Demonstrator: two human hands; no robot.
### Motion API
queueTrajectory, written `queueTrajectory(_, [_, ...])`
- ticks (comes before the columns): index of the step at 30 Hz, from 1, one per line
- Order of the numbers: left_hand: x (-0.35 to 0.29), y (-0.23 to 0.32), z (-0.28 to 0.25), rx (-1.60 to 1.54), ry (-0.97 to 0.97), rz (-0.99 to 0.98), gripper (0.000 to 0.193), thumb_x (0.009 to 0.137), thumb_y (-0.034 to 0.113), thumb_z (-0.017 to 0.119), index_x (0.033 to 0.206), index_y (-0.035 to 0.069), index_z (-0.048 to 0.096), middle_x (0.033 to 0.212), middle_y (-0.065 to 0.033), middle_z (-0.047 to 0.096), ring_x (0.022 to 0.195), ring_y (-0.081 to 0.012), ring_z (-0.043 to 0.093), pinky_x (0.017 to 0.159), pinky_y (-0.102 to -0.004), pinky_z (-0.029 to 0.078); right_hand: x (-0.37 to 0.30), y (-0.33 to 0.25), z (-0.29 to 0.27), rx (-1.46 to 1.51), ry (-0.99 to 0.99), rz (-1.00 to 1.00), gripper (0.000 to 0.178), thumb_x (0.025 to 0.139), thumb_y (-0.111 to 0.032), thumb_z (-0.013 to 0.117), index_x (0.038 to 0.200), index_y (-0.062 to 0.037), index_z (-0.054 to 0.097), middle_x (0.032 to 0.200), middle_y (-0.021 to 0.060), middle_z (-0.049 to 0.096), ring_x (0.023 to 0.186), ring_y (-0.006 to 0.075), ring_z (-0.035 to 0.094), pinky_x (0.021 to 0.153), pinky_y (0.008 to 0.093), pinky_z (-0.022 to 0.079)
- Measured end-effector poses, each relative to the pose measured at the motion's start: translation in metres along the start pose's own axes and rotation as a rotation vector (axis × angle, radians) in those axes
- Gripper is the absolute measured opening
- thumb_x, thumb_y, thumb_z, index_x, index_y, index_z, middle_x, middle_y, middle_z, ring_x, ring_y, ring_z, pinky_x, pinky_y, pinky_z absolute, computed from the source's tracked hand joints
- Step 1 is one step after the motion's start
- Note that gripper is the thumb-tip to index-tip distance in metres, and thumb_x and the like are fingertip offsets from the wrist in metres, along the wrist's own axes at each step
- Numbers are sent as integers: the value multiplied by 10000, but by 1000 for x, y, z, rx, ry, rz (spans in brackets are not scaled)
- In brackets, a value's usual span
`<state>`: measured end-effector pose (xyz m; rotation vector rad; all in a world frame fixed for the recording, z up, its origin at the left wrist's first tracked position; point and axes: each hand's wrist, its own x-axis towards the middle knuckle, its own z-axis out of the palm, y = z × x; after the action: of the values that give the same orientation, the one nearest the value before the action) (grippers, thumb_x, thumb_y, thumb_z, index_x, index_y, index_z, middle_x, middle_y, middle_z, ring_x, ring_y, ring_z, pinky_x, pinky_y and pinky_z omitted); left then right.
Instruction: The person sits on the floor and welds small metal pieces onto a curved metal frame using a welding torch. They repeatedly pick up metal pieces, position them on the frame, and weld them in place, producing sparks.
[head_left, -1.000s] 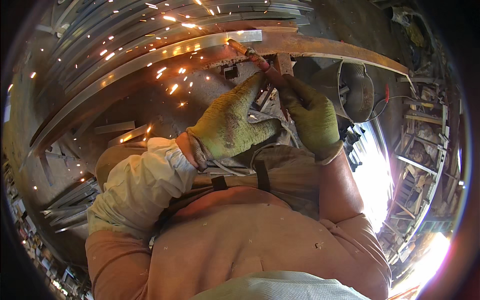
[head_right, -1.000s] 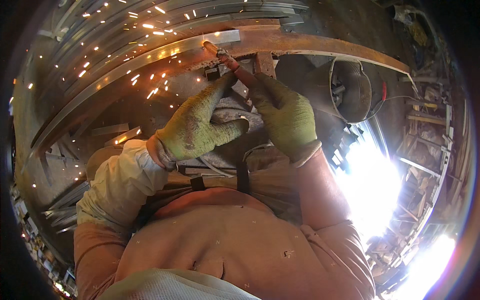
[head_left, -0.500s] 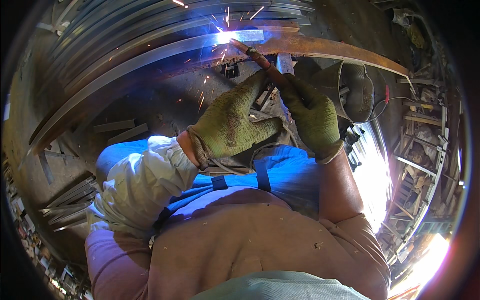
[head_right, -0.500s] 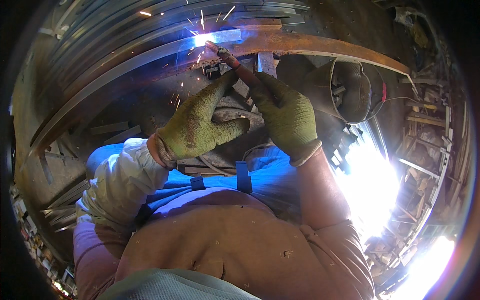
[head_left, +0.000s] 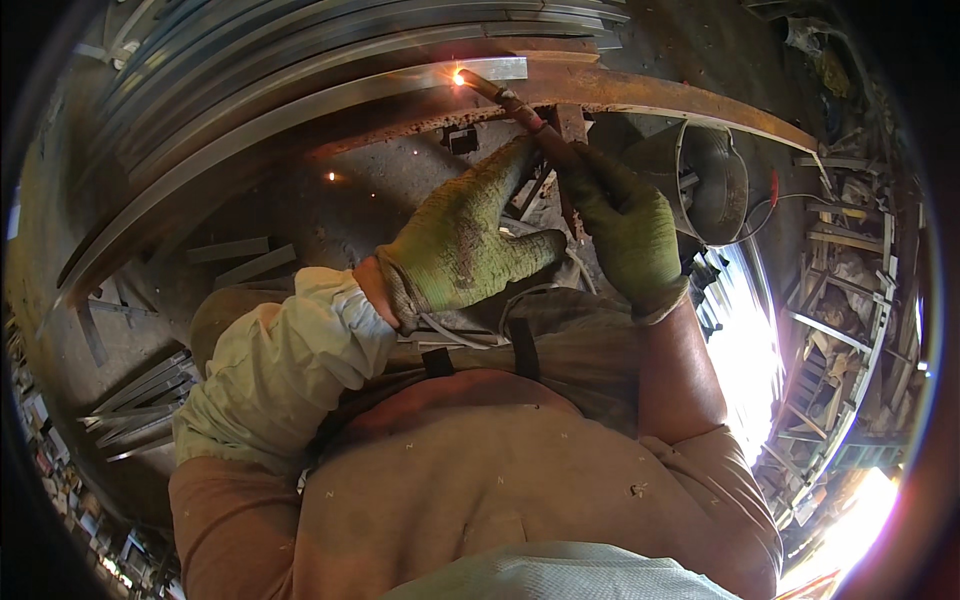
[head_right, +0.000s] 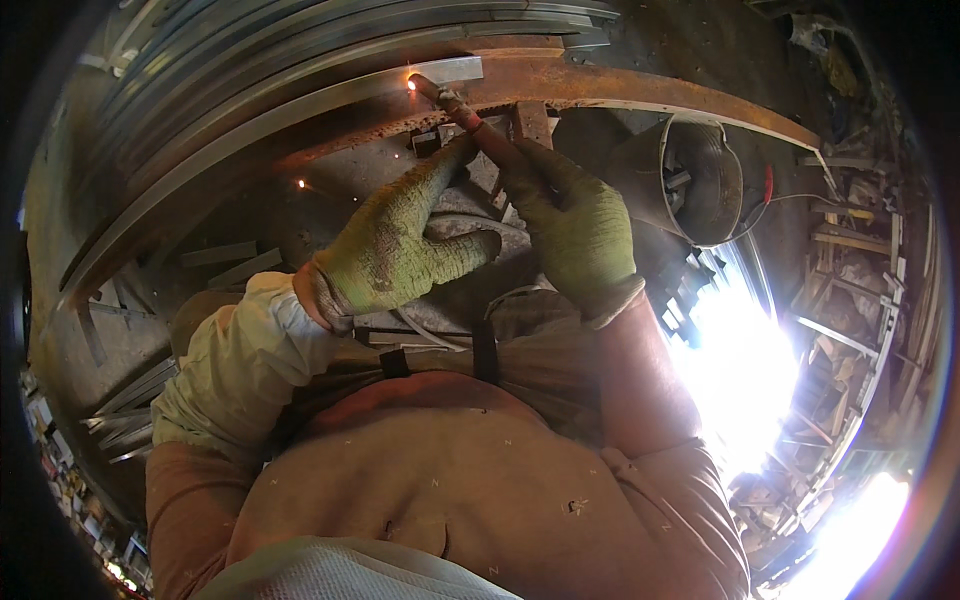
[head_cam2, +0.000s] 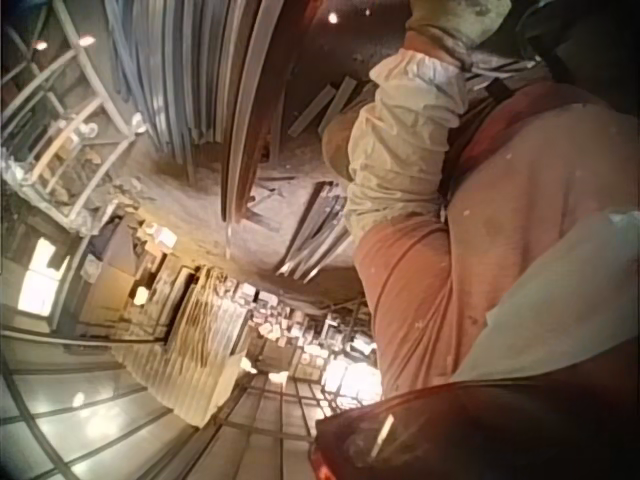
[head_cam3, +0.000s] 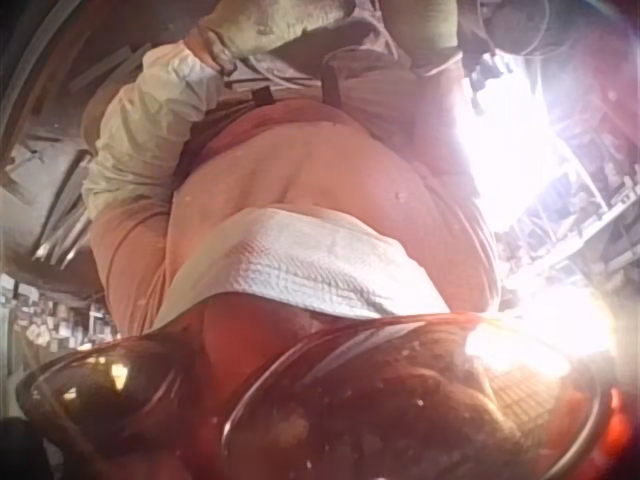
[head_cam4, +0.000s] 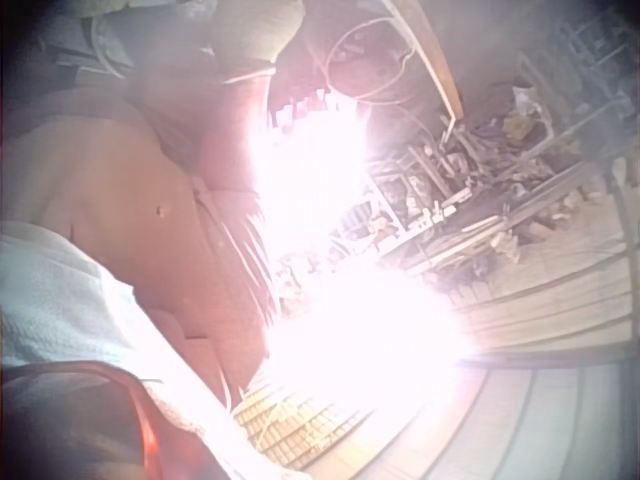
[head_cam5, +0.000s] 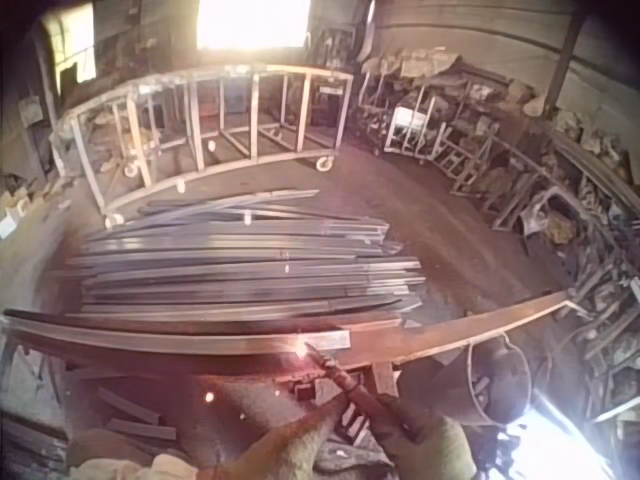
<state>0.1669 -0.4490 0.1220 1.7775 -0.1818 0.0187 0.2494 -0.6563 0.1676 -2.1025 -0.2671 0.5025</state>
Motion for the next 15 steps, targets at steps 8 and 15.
queueTrajectory(8, [-2,-3,-1,1,-12,-29,897,983,189,906,1707,-21,419,1483,-211,699,1322,-276,738,1112,-408,597,3,9,4,-10,4,-15,436,1132,-362,719,1423,-40,767,1080,95,813,995,173,734,926,359,577])
queueTrajectory(15, [0,0,-1,7,11,-10,917,965,199,922,1703,-20,424,1539,-242,659,1356,-317,722,1126,-428,589,3,12,2,44,-8,-15,446,1132,-374,733,1428,-42,769,1146,94,836,1039,164,745,947,348,576])
